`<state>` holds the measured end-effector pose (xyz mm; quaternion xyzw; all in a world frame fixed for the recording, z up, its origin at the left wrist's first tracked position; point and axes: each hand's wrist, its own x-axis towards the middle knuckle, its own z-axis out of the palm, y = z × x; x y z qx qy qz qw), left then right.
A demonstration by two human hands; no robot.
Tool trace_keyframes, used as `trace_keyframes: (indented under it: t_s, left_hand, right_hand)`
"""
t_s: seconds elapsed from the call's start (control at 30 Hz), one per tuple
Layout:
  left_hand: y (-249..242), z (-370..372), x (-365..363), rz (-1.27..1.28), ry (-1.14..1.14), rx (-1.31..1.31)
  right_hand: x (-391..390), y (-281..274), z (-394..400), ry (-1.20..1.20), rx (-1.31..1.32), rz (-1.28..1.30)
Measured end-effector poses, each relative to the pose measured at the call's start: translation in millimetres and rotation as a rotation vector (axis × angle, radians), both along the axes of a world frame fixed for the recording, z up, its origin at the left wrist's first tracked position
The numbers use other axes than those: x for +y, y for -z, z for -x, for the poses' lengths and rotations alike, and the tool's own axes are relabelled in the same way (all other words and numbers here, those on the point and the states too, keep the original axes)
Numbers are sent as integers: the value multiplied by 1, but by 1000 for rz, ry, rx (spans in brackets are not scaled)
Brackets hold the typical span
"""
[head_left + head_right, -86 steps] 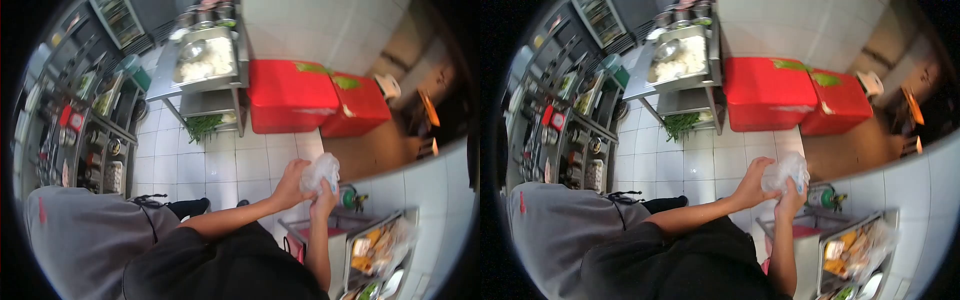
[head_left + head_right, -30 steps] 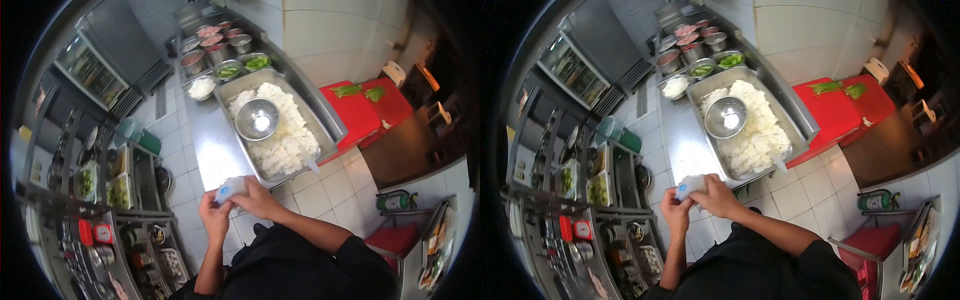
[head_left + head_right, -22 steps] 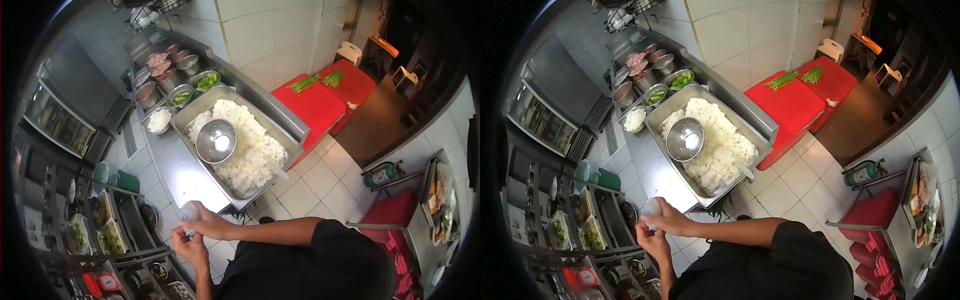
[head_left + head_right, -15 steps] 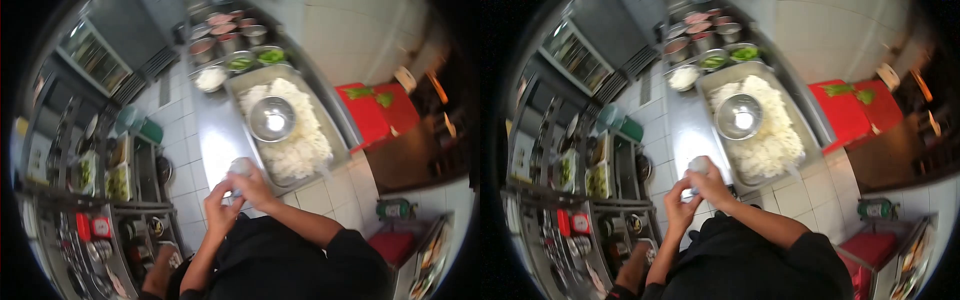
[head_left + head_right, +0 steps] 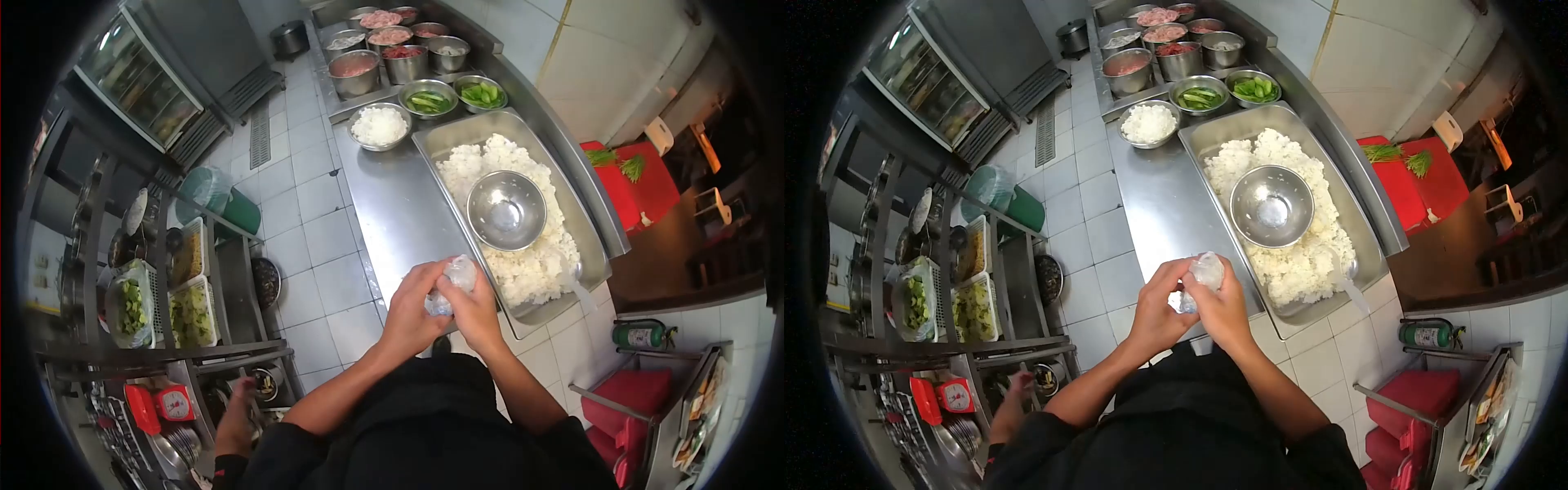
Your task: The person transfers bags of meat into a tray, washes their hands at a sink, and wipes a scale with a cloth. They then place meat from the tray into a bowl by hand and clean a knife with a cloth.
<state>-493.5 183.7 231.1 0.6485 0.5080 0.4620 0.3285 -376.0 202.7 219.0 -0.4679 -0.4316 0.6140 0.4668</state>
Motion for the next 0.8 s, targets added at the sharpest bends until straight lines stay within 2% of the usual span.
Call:
trace_keyframes:
  t_s: [0.1, 0.23, 0.27, 0.3, 0.37, 0.4, 0.47, 0.53, 0.57, 0.63, 0.8]
  left_hand:
    - [9, 5, 5, 66, -49, -83]
    - [15, 29, 14, 191, -95, -31]
    - [20, 34, 17, 182, -116, -140]
    - [21, 41, 20, 187, -160, -144]
    - [22, 66, 31, 281, -160, -397]
    - [30, 82, 39, 234, -178, -389]
    - [42, 122, 60, 297, -267, -438]
    - [49, 167, 82, 468, -347, -609]
    - [62, 187, 92, 474, -365, -625]
    - [95, 229, 119, 487, -453, -1021]
    - [152, 333, 157, 563, -581, -1264]
  right_hand:
    - [2, 6, 9, 82, -26, -44]
    - [12, 8, 22, -28, 27, -54]
    - [14, 6, 26, -57, 6, -37]
    - [15, 6, 33, -100, 7, -29]
    - [18, 8, 50, 9, 134, -145]
    - [22, 9, 57, -32, 140, -148]
    - [33, 13, 67, 91, -82, -108]
    - [50, 20, 79, 6, -135, -45]
    - [58, 23, 90, -49, -191, 15]
    - [74, 32, 121, -48, -237, 41]
    - [108, 44, 217, -112, -252, 131]
